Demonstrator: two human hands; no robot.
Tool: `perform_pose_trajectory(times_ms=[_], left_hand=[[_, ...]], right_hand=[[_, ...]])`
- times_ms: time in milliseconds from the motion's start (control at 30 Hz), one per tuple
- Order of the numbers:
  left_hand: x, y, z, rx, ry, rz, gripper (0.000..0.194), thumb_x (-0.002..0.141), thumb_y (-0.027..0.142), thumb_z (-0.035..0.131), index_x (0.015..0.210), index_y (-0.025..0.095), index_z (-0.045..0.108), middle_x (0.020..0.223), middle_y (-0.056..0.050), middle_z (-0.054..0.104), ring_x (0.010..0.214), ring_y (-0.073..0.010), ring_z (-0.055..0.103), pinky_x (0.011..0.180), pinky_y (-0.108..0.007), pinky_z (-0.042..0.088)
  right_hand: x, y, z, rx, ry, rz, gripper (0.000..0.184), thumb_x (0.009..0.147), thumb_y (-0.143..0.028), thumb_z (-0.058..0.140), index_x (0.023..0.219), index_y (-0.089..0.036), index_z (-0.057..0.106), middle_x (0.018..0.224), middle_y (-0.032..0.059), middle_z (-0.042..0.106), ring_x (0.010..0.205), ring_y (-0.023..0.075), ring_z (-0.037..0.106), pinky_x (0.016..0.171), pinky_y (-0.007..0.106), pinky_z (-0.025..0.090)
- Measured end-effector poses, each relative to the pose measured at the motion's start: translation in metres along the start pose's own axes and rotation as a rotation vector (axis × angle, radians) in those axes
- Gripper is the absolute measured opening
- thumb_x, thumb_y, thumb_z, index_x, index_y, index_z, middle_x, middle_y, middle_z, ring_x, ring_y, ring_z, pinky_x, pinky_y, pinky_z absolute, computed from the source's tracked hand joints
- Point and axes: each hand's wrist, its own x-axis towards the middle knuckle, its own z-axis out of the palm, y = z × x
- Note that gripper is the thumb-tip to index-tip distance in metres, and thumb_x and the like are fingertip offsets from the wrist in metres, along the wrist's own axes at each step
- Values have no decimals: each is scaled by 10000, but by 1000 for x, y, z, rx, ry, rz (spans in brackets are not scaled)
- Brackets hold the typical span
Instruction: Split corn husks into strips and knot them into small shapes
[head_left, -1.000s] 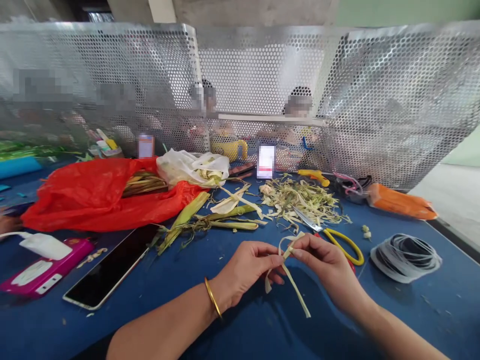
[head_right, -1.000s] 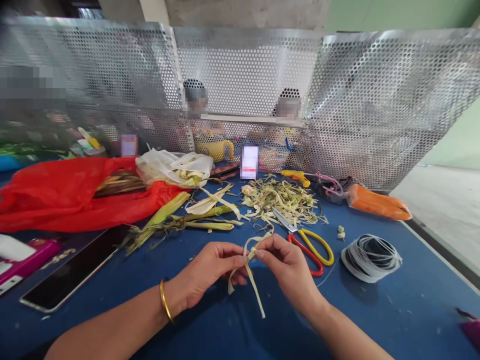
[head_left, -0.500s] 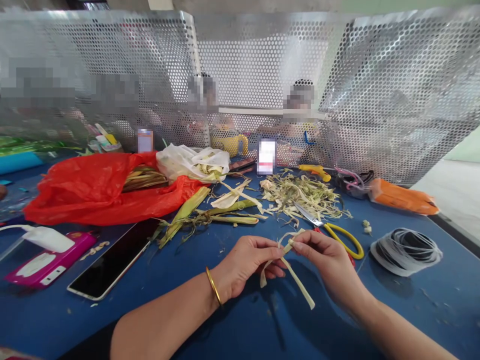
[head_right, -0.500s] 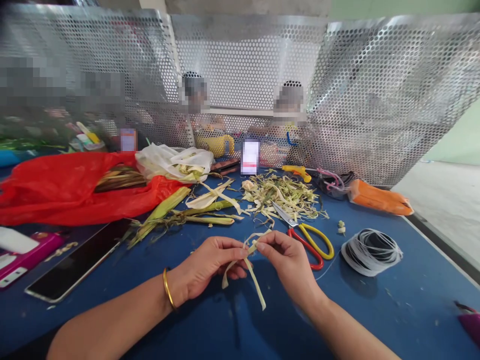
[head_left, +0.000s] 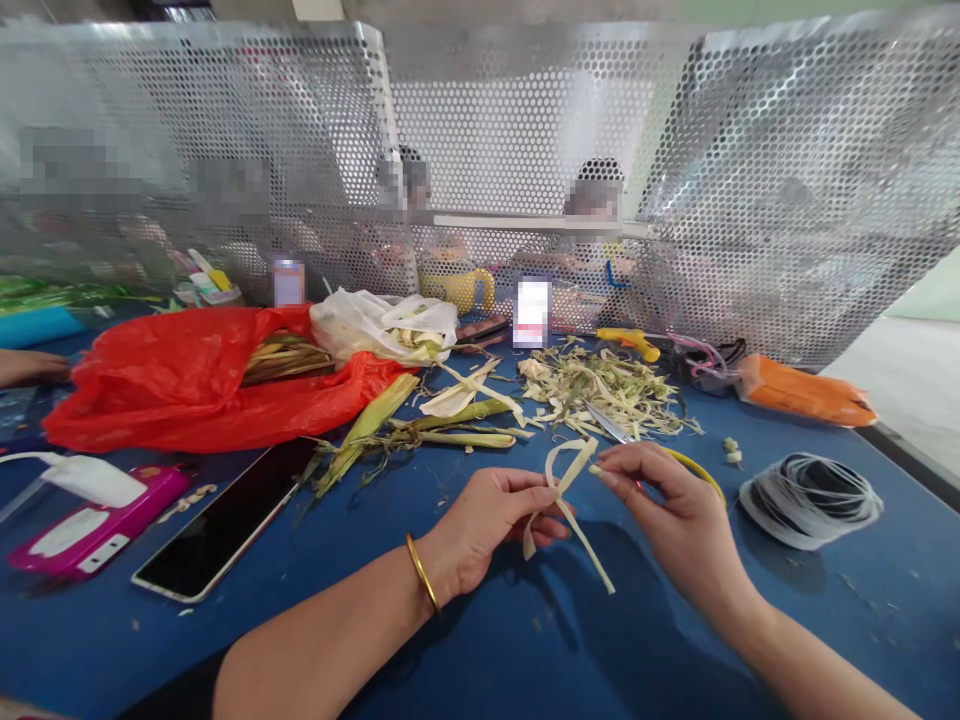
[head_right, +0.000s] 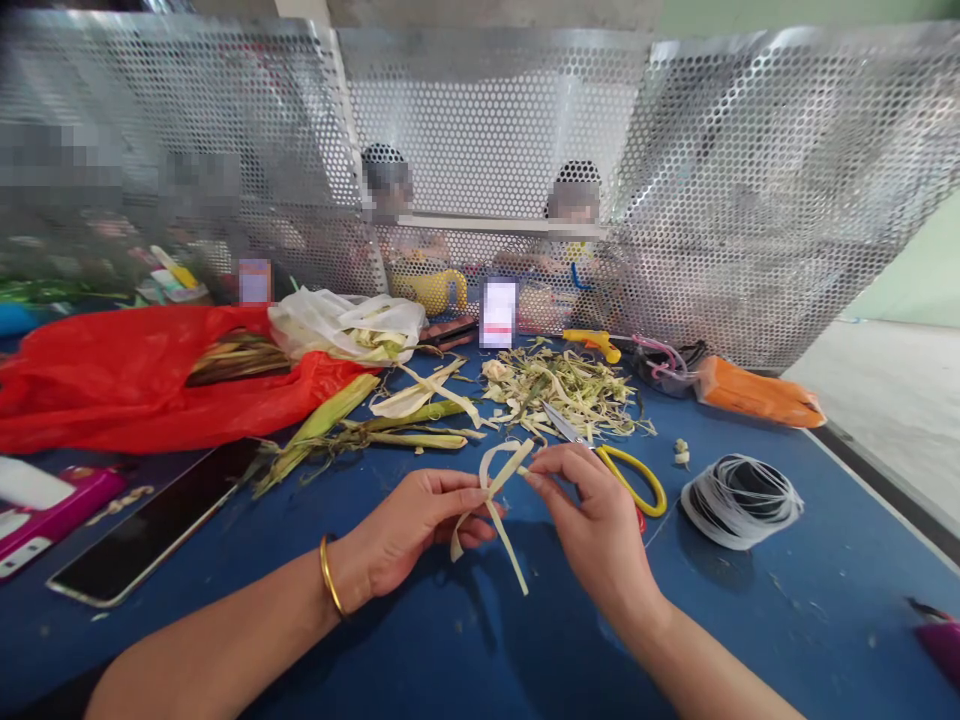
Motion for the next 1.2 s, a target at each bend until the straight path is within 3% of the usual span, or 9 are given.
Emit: perform_pose_trajectory(times_ms=[133,233,400,667,1200], left_hand=[[3,-5,2,8,48,21,260,679,264,747,887,118,691,780,-71,718,590,-113,652,569,-194,472],[4,-8,2,20,68,34,264,678,247,745,905,131,676,742,-53,713,600,-134,666,576,-209,482],[3,-9,3,55,42,53,228,718,248,710,914,133,700,830,-70,727,630,-131,674,606,-213,490],[2,-10,6,110,-3,66,233,781,206,638,986,127,715,901,-98,730,663,-130,676,647,-229,497],[-1,-8,5,150,-54,64,232,777,142,605,973,130,727,901,-95,729,680,-127,675,668,-222,493]], right_hand=[[-5,-3,2,-129,-80,-136,132,893,-253,529,818,-216,631,790,28,633,750,168,584,688,273,447],[-8,-5,6,-134,-193,-151,161,906,-225,499,828,-221,640,796,27,647,758,167,595,698,274,450],[-9,-3,9,-91,-272,-113,175,906,-238,501,845,-217,663,846,47,667,789,176,613,730,289,469],[-9,2,11,-15,-243,35,98,845,-248,574,804,-207,653,790,22,680,757,170,623,701,264,485],[-6,1,9,18,-279,57,88,819,-228,596,762,-198,656,750,4,666,720,149,616,665,243,469]])
